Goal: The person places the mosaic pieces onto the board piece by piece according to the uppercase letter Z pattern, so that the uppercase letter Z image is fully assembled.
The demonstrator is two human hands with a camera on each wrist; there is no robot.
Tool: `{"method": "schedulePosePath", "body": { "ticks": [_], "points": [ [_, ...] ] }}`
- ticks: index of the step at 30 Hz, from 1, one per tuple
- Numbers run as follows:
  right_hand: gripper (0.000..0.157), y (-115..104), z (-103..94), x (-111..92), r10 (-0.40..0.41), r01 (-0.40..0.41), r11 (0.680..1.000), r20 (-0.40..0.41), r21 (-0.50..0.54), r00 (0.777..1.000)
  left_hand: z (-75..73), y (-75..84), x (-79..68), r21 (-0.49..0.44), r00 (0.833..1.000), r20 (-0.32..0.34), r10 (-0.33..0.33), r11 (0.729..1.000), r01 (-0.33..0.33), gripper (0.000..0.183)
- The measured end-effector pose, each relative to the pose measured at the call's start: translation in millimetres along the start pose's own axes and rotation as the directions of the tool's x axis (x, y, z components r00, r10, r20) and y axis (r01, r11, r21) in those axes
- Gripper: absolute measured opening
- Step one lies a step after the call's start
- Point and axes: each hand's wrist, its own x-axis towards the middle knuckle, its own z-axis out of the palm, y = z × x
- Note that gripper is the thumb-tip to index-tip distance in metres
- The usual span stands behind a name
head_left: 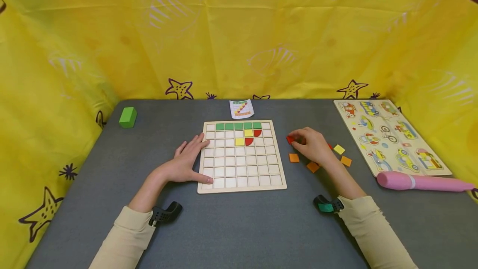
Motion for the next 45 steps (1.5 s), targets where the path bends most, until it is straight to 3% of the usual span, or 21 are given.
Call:
{"method": "schedulePosePath", "body": {
  "ticks": [13, 27, 32, 38, 45],
  "points": [
    [0.033, 2, 4.9, 2, 0.059, -0.061, 0.997, 0.032, 0.042, 0.998, -0.2, 0.5, -0.3, 0.006, 1.000, 0.001, -0.004, 1.000, 0.004, 0.115],
    [0.028, 3, 9.2, 4, 0.110, -0.113, 0.983, 0.030, 0.144, 0.993, -3.3, 0.4, -0.5, 0.005, 1.000, 0.003, -0.003, 1.000, 0.003, 0.115],
    [0.030, -7, 12.0, 4, 0.109, -0.117, 0.970, 0.048, 0.214, 0.993, -2.6, 0.0, 0.1, 0.011, 1.000, 0.001, -0.002, 1.000, 0.002, 0.115],
    [0.028, -35, 22.6, 10, 0.073, -0.089, 0.967, 0.075, 0.238, 0.995, -1.2, -1.9, 0.4, 0.016, 1.000, -0.003, 0.000, 1.000, 0.000, 0.116],
    [0.025, -70, 44.2, 27, -0.074, 0.048, 0.974, 0.111, 0.220, 0.991, -0.3, -1.9, 0.8, 0.024, 1.000, 0.008, -0.005, 1.000, 0.005, 0.116]
  ]
}}
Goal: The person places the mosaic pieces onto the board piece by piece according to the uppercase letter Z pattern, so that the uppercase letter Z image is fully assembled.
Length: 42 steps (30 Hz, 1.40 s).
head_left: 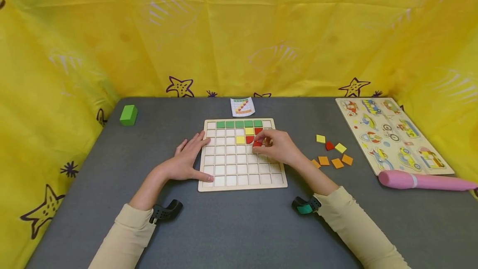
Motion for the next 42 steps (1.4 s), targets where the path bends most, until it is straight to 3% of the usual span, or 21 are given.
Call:
{"method": "schedulePosePath", "body": {
  "ticks": [7, 16, 32, 42],
  "points": [
    [0.022, -15, 20.9, 15, -0.093, 0.098, 0.993, 0.071, -0.060, 0.993, 0.5, 2.0, -0.3, -0.009, 1.000, -0.011, 0.007, 1.000, -0.007, 0.115],
    [0.020, -22, 26.9, 15, -0.165, 0.170, 0.983, 0.074, -0.069, 0.984, 0.4, 2.0, -0.9, -0.006, 1.000, -0.008, -0.006, 1.000, 0.006, 0.115],
    [0.016, -18, 23.9, 5, -0.106, 0.107, 0.994, 0.028, -0.003, 0.994, 0.2, 4.3, -0.6, -0.019, 1.000, -0.011, -0.005, 1.000, 0.005, 0.114],
    [0.012, -1, 3.2, -11, -0.001, 0.003, 0.999, -0.032, 0.052, 0.999, 0.2, 4.9, -0.5, -0.008, 1.000, -0.005, -0.016, 1.000, 0.016, 0.117]
  ]
}}
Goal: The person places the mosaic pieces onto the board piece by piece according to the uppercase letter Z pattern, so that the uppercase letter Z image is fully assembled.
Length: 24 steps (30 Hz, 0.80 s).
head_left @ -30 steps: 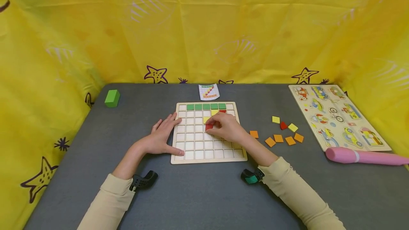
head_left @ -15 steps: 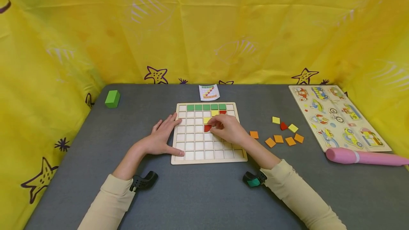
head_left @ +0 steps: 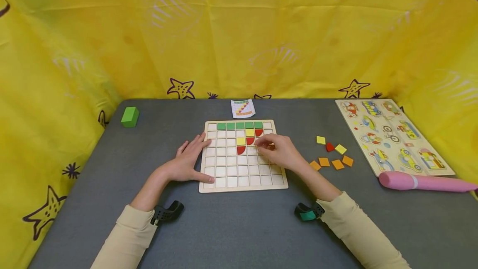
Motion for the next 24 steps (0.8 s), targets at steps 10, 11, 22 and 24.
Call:
{"method": "schedulePosePath", "body": {
  "ticks": [10, 11, 22, 24],
  "points": [
    [0.014, 39, -46.2, -22, 0.027, -0.051, 0.981, -0.131, -0.186, 0.991, 0.3, -1.5, 0.3, 0.007, 1.000, -0.001, 0.002, 1.000, -0.002, 0.118],
    [0.015, 43, -51.1, -24, 0.026, -0.053, 0.979, -0.137, -0.195, 0.990, 0.4, -1.6, 0.1, 0.007, 1.000, -0.001, 0.002, 1.000, -0.002, 0.118],
    [0.029, 63, -82.2, -41, 0.185, -0.218, 0.946, -0.150, -0.240, 0.971, 1.7, -2.5, -0.1, -0.005, 1.000, -0.008, 0.006, 1.000, -0.006, 0.118],
    [0.030, 63, -81.8, -41, 0.185, -0.211, 0.949, -0.127, -0.236, 0.974, 1.5, -2.1, 0.4, -0.006, 1.000, -0.004, 0.001, 1.000, -0.001, 0.119]
  ]
}}
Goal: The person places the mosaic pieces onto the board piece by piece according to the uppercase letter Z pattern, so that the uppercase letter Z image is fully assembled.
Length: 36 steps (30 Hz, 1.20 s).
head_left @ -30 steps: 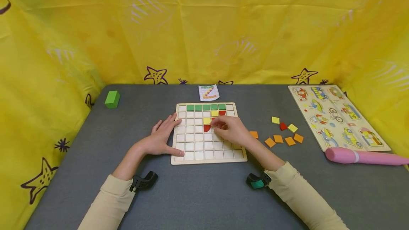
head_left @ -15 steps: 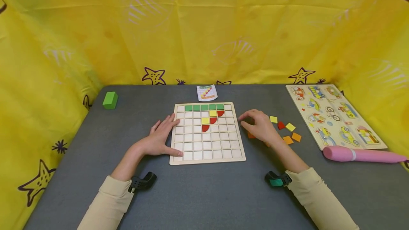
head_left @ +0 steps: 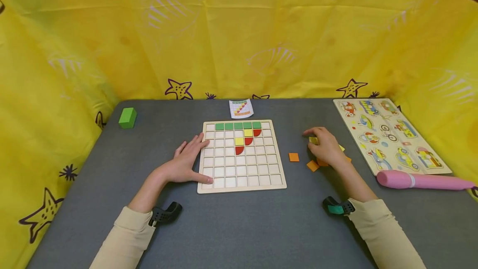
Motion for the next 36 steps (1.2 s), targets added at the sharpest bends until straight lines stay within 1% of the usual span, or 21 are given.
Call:
{"method": "schedulePosePath", "body": {
  "ticks": [4, 9, 17, 22, 27, 30, 32, 36],
  "points": [
    [0.032, -3, 4.6, 2, -0.022, 0.022, 1.000, 0.018, 0.020, 1.000, -0.2, 0.1, 0.1, 0.007, 1.000, 0.007, -0.006, 1.000, 0.006, 0.118],
    [0.032, -7, 8.9, 3, -0.032, 0.031, 0.998, 0.019, 0.054, 0.999, -0.6, 0.3, 0.3, 0.013, 1.000, 0.010, -0.008, 1.000, 0.008, 0.118],
    [0.032, -8, 15.5, 4, -0.046, 0.035, 0.984, 0.059, 0.173, 0.997, -0.7, -0.9, -0.3, 0.002, 1.000, -0.007, 0.015, 1.000, -0.015, 0.116],
    [0.031, -9, 19.7, 6, -0.050, 0.040, 0.983, 0.048, 0.180, 0.998, -0.3, -0.4, -0.1, 0.007, 1.000, -0.007, 0.016, 1.000, -0.016, 0.115],
    [0.032, -10, 20.1, 5, -0.029, 0.023, 0.990, 0.037, 0.141, 0.999, -0.2, 0.2, 0.0, 0.008, 1.000, -0.002, 0.017, 1.000, -0.017, 0.114],
    [0.032, -11, 20.5, 6, -0.036, 0.031, 0.992, 0.035, 0.123, 0.999, -0.4, 0.8, -0.3, 0.004, 1.000, -0.002, 0.015, 1.000, -0.015, 0.115],
    [0.031, -13, 21.1, 7, -0.042, 0.037, 0.991, 0.034, 0.132, 0.999, -0.5, 0.9, -0.4, 0.006, 1.000, -0.003, 0.014, 1.000, -0.014, 0.115],
    [0.031, -22, 23.3, 9, -0.043, 0.032, 0.983, 0.053, 0.183, 0.998, -0.9, 0.2, -0.3, 0.008, 1.000, -0.003, 0.013, 1.000, -0.013, 0.115]
  ]
}}
